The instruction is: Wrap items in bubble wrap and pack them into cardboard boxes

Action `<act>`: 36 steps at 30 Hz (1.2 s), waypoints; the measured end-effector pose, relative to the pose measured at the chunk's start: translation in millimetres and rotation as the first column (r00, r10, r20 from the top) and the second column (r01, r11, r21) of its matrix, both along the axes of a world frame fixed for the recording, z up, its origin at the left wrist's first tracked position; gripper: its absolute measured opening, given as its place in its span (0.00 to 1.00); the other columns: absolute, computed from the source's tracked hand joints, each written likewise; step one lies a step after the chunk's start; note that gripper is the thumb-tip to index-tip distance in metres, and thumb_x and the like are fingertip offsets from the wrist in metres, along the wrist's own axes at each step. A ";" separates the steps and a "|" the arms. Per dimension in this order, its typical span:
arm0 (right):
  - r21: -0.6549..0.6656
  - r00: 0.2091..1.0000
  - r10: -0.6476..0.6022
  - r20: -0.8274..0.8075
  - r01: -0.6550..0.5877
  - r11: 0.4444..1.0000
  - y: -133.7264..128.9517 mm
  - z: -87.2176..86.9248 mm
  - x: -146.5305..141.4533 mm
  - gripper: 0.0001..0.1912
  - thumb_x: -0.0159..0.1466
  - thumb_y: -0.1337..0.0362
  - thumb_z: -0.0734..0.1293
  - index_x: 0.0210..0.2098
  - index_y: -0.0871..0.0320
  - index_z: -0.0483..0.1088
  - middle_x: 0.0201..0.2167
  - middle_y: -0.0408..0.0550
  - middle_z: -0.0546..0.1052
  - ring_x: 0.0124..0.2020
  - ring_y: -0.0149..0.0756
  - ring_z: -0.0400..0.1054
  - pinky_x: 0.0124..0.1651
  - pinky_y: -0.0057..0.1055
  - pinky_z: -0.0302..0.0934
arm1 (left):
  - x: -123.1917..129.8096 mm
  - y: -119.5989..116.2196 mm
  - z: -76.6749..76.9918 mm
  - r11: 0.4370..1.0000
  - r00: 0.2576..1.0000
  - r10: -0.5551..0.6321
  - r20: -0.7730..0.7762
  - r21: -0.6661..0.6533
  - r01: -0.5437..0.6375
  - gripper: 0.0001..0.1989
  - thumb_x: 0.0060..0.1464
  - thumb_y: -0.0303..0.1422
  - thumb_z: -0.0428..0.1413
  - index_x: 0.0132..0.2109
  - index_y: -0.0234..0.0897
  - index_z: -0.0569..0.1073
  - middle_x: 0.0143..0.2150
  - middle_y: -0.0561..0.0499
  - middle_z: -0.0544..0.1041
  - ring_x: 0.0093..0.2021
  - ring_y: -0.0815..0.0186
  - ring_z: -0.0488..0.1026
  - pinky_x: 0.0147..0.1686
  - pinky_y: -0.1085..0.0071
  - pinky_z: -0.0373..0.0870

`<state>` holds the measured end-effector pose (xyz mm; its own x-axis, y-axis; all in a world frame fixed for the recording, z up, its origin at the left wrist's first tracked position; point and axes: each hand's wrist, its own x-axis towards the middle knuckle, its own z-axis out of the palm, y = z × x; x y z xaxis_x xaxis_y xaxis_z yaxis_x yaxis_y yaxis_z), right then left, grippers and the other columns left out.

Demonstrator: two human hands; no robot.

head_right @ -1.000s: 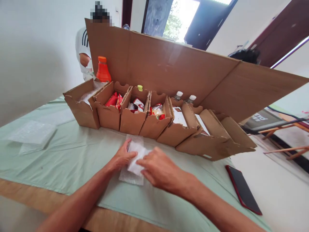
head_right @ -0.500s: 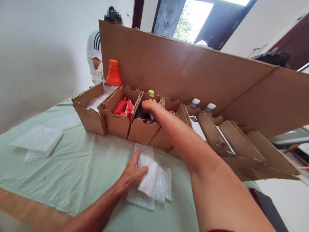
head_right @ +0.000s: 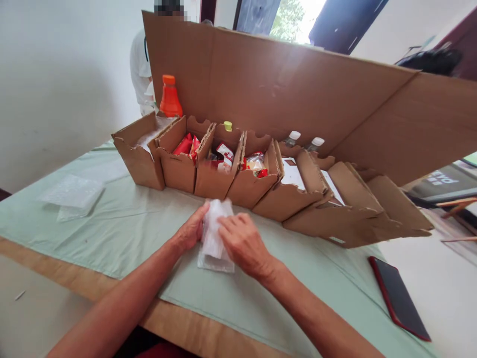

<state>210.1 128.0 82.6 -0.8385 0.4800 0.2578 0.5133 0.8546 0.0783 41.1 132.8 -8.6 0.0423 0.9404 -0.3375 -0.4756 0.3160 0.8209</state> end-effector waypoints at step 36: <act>0.031 0.938 -0.115 0.327 0.112 0.993 136.6 152.1 -173.6 0.16 0.64 0.68 0.66 0.48 0.52 0.79 0.44 0.47 0.83 0.45 0.41 0.74 0.48 0.37 0.58 | 7.9 -3.5 1.3 0.996 0.991 -0.055 -0.118 0.069 0.064 0.28 0.45 0.46 0.67 0.49 0.33 0.75 0.42 0.43 0.79 0.37 0.59 0.76 0.36 0.67 0.69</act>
<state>36.5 264.6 234.8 -0.8176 0.5755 -0.0155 0.5512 0.7902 0.2678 49.0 129.3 -7.3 0.0635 0.9595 -0.2744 -0.3583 0.2785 0.8911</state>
